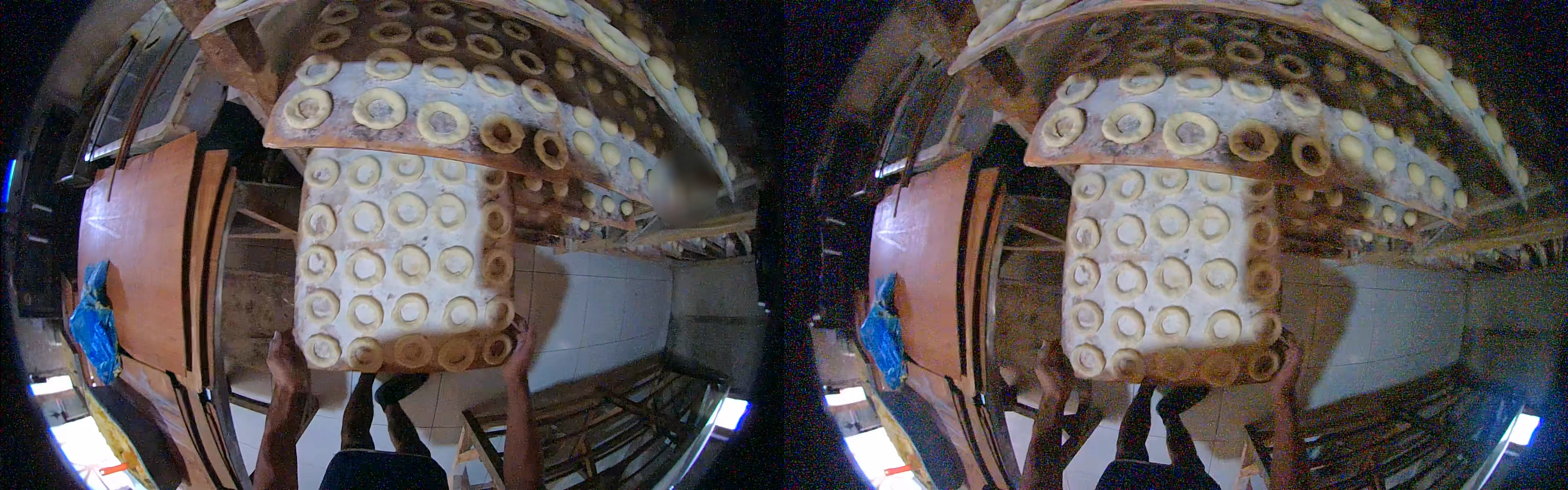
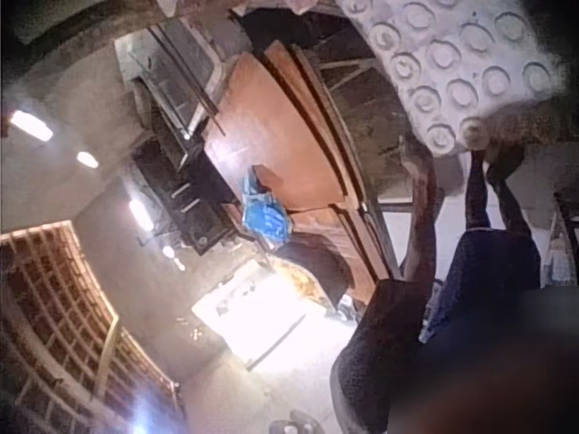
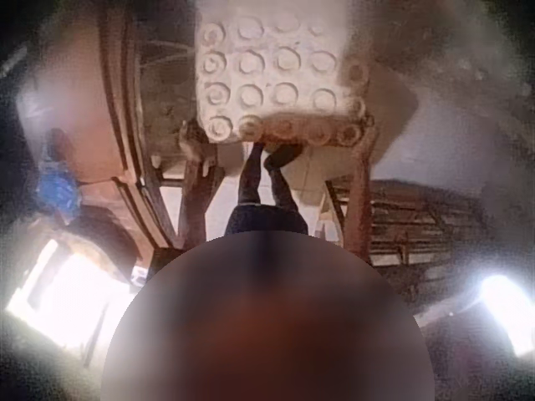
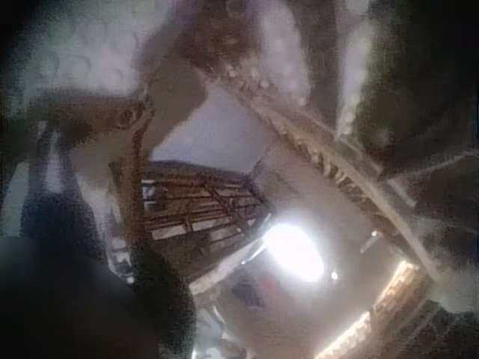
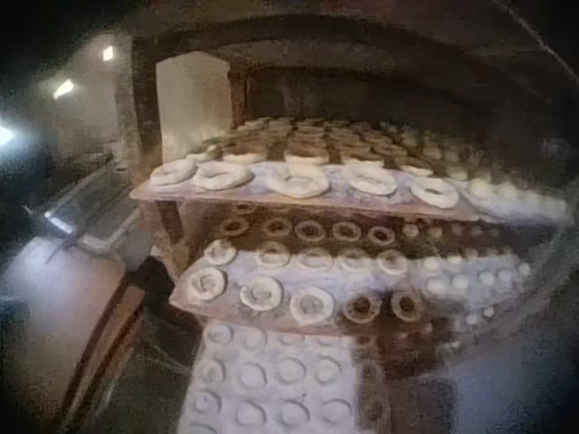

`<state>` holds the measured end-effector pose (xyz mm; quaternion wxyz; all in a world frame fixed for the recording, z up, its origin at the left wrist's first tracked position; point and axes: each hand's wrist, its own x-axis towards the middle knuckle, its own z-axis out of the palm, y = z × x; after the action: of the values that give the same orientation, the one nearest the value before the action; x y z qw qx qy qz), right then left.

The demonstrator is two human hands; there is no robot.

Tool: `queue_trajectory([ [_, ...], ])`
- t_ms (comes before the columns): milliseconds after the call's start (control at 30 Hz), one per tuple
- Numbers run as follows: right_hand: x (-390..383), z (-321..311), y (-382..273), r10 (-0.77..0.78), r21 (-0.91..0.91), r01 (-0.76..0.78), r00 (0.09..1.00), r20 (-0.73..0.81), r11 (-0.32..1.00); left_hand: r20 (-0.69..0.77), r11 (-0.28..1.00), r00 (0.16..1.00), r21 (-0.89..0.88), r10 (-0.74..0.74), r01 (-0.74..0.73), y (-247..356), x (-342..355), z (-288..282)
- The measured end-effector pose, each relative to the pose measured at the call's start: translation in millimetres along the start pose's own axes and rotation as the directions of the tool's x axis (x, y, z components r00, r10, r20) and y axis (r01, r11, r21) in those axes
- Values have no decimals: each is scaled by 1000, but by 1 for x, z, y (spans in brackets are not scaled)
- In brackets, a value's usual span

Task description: The person shapes small dough pieces into ring shapes by hand and places them on a wooden board. Another person works alongside, performing the same task. The shaped dough pieces are arranged in rows on the board.

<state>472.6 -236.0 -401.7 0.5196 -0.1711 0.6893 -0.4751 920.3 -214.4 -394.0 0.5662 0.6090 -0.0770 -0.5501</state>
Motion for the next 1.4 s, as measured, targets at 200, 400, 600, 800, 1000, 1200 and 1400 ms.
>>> queue_trajectory([
  [200,-65,-5,19,229,172,-218,972,-46,961,5,977,977,-5,-212,212,-42,-42,-36],
  [400,-61,-11,41,238,279,-176,948,-209,944,110,826,991,548,81,-129,3,-43,20],
  [600,66,69,8,-26,450,-9,997,70,893,176,968,979,209,100,-137,-30,93,57],
  [800,119,109,-27,-72,303,79,997,-33,950,306,785,832,294,463,-545,10,149,121],
  [1000,187,127,-40,-211,556,70,958,193,828,-51,865,973,-470,-227,177,62,178,194],
  [1200,259,81,-32,-202,852,-205,920,335,481,123,866,978,-455,-171,208,37,223,218],
  [1400,133,161,-37,-85,578,-162,922,377,800,170,959,985,-282,11,38,28,196,180],
])
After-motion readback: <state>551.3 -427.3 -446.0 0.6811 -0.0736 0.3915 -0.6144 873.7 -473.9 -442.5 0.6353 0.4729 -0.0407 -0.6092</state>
